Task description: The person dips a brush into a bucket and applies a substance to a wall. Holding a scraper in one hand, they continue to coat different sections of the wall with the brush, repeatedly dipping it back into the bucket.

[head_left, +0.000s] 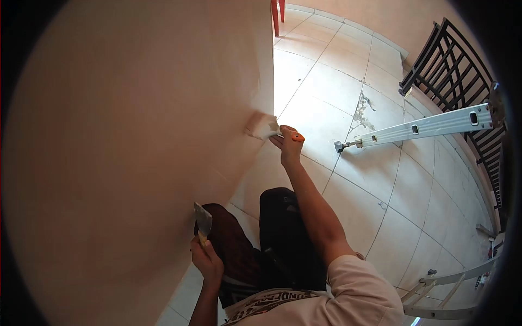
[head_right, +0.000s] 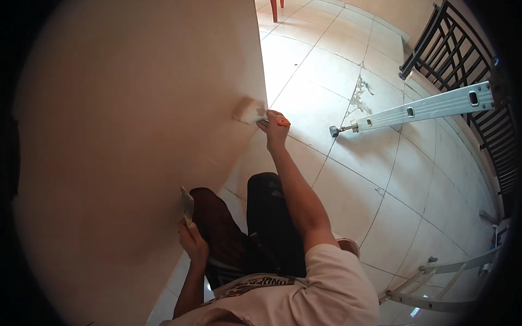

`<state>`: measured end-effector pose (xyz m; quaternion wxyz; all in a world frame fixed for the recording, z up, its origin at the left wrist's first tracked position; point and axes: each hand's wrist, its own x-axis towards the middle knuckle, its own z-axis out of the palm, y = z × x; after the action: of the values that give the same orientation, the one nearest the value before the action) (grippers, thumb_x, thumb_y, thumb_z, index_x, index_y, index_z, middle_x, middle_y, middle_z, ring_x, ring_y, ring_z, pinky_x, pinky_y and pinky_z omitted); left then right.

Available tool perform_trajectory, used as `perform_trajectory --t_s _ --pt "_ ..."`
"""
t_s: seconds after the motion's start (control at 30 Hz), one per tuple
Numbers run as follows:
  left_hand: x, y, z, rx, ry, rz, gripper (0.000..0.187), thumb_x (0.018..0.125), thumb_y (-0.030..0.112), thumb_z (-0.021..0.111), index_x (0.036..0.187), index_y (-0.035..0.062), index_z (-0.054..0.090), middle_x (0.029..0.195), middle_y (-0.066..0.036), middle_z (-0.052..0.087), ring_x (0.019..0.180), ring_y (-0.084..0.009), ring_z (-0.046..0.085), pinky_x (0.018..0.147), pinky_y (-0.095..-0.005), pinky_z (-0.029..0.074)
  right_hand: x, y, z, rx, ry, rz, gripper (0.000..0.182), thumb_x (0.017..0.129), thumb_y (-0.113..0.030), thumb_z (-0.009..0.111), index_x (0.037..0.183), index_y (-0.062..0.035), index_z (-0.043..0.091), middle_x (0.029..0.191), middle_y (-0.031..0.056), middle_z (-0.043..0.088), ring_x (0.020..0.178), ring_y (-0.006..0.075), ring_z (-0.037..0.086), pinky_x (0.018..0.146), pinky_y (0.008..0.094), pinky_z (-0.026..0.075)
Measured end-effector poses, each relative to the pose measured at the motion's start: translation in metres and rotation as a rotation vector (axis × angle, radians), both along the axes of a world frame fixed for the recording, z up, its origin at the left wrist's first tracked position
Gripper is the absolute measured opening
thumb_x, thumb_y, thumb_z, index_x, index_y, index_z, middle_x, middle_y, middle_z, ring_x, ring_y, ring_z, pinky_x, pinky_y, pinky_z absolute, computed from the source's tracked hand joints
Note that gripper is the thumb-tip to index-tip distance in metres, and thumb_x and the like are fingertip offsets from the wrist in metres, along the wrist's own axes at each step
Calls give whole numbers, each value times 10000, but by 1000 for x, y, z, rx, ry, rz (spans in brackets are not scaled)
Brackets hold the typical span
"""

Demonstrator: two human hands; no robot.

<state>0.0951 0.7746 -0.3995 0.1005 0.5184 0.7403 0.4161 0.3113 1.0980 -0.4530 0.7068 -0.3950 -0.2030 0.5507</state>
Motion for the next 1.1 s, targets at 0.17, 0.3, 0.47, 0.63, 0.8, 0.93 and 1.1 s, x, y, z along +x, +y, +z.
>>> perform_trajectory --t_s 0.17,0.3,0.47,0.63,0.8,0.93,1.1 --pt "9 -2 10 11 -47 -16 357 991 272 422 1148 -41 494 914 -162 563 803 -259 554 744 -369 434 -7 31 64 -11 -257 43 203 869 -146 597 922 47 634 888 128 640 758 209 680 636 322 612" --pt "12 4 6 28 -35 -25 365 993 279 421 1159 -38 494 913 -165 568 807 -267 559 751 -373 439 11 29 223 473 61 -40 233 862 -131 578 973 74 583 946 161 611 740 286 679 642 356 612" --pt "13 27 3 -39 -163 -95 377 994 288 425 1167 -39 494 910 -171 574 802 -279 568 751 -371 448 102 -27 294 800 4 -37 280 900 -133 587 1093 66 552 1056 205 623 929 376 671 871 483 572" --pt "-3 67 -30 -99 -76 -261 351 997 266 430 1166 -35 494 895 -160 582 798 -264 582 737 -373 461 188 -164 224 390 -350 -337 257 904 -147 603 1055 59 573 945 129 633 801 277 686 793 416 594" --pt "-1 81 -36 -219 -103 -368 349 992 262 444 1180 -26 502 911 -136 595 793 -210 587 719 -324 469 250 -336 99 -356 -570 -404 210 928 -171 599 1018 18 617 948 95 647 845 189 672 794 337 590" --pt "-2 88 -43 -176 -15 -427 356 991 262 440 1186 -28 507 909 -132 599 783 -211 588 716 -324 474 241 -438 63 -707 -615 -287 180 929 -157 589 976 10 633 918 74 645 816 155 656 738 298 586" --pt "-1 96 -49 -215 -20 -420 359 997 274 435 1172 -30 512 900 -119 595 774 -203 584 701 -311 473 219 -482 15 -839 -606 -354 183 882 -147 625 957 16 661 869 69 651 762 162 662 662 284 598"
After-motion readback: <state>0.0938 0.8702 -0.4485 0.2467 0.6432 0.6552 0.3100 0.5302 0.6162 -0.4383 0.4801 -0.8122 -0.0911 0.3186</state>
